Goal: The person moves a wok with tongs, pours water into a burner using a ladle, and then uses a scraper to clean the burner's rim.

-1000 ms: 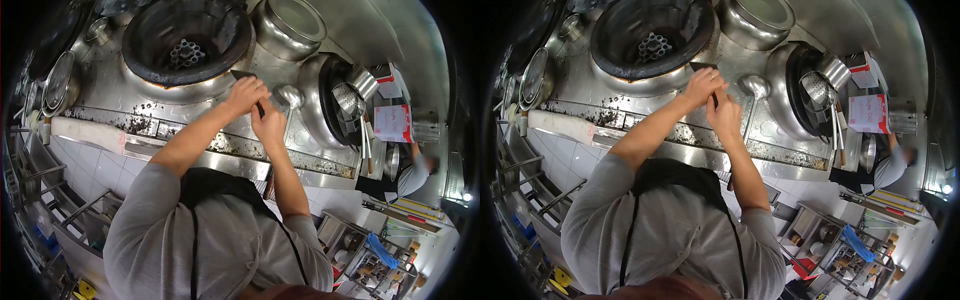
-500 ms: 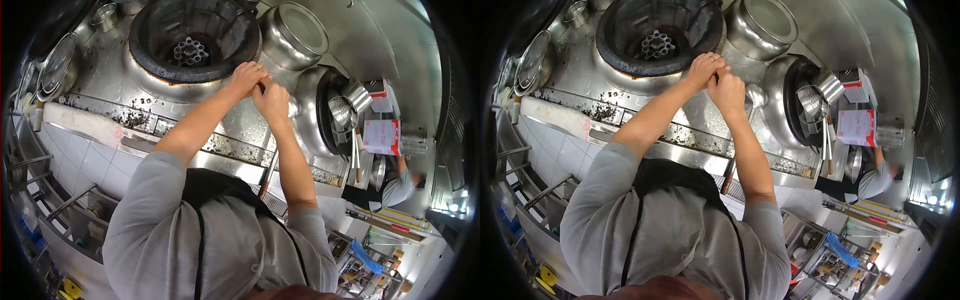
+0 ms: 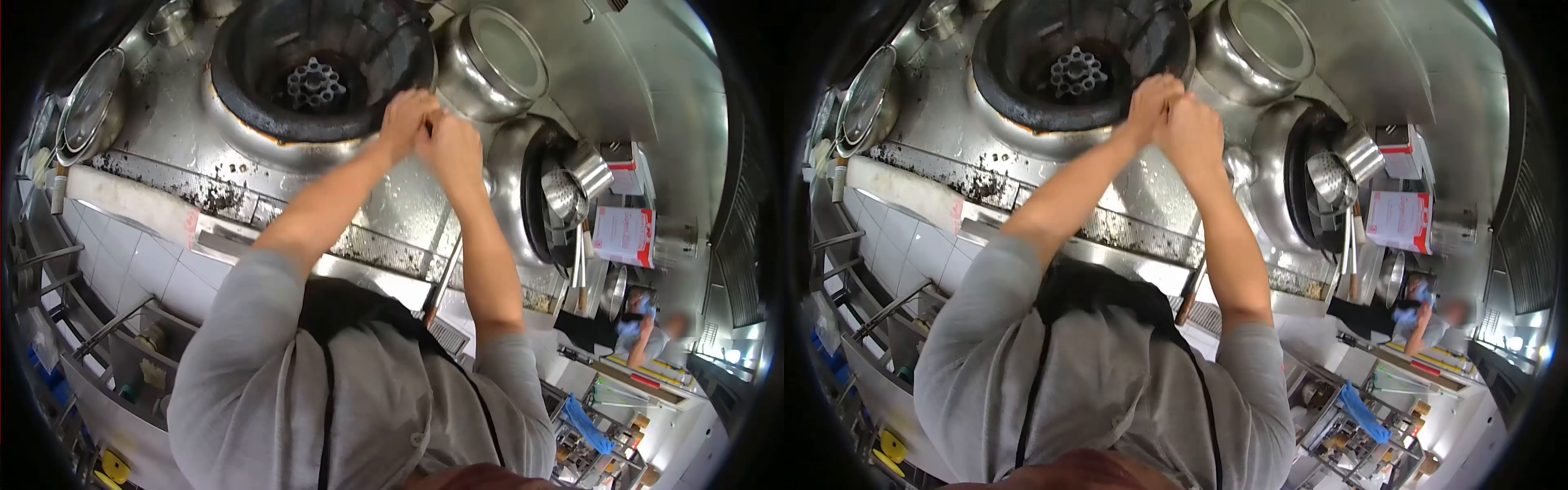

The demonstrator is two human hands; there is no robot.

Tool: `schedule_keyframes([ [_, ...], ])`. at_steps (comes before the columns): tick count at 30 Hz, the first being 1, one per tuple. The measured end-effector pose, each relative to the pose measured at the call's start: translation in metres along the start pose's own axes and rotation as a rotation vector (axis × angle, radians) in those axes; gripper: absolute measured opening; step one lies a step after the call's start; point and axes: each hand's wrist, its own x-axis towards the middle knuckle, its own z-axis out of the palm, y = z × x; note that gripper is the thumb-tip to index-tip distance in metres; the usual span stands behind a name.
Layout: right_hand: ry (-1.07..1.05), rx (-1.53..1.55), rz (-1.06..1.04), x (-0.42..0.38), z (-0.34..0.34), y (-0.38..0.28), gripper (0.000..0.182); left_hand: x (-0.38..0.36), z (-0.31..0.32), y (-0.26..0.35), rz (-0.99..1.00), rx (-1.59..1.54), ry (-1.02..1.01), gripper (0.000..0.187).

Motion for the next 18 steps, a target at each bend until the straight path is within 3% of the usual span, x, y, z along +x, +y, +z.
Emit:
schedule_keyframes([
  [6,0.002,0.057,0.046,0.004,-0.005,-0.005,0.016,0.01,0.003,-0.005,0.0,0.084,0.016,0.011],
  [9,-0.029,-0.045,0.077,-0.003,0.007,-0.012,0.015,-0.002,-0.001,-0.005,-0.011,-0.047,0.055,0.012],
  [14,0.025,0.041,0.087,0.004,0.002,-0.006,0.016,0.02,-0.005,-0.006,-0.005,0.016,-0.029,0.009],
  [17,-0.016,0.015,0.082,0.007,0.0,-0.004,0.017,0.003,-0.002,0.001,-0.005,-0.102,0.066,0.009],
  [18,-0.013,0.024,0.097,0.008,0.003,-0.006,0.017,-0.005,0.003,-0.006,-0.071,-0.042,-0.028,0.009],
])
